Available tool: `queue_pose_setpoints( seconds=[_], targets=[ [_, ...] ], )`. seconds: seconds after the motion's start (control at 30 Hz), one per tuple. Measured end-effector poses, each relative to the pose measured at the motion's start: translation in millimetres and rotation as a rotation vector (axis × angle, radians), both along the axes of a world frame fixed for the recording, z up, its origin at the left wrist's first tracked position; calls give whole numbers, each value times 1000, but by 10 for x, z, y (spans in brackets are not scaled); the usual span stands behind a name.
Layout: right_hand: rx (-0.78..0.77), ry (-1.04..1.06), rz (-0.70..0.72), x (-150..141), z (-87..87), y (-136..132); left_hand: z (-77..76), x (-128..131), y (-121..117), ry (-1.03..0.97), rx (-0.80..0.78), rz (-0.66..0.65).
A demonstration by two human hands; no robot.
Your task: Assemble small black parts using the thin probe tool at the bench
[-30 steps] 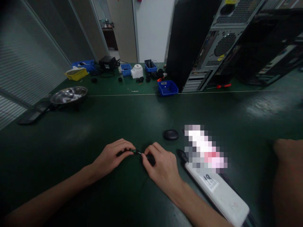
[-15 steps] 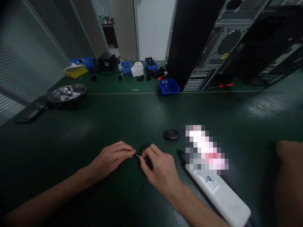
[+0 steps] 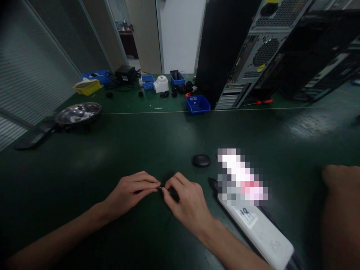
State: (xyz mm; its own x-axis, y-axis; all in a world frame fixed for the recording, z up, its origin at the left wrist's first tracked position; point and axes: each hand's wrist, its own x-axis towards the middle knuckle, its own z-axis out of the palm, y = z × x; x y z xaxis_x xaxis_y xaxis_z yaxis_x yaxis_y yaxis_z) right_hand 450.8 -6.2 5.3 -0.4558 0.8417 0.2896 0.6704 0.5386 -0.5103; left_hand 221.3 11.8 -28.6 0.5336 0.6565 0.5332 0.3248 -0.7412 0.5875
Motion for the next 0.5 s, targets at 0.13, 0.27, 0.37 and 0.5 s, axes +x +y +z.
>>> queue_pose_setpoints(
  seconds=[0.13,0.27,0.37,0.5],
  targets=[
    [-3,54,18,-10,20,-12,17,5,-25,-23,-14,12],
    [24,43,-7,20,21,-4,15,-13,-36,116,51,50],
    [74,-21,-77,46,-7,20,33,11,-24,280,74,93],
    [130,-203,-153,61,-34,44,95,79,-2,425,45,109]
  ],
)
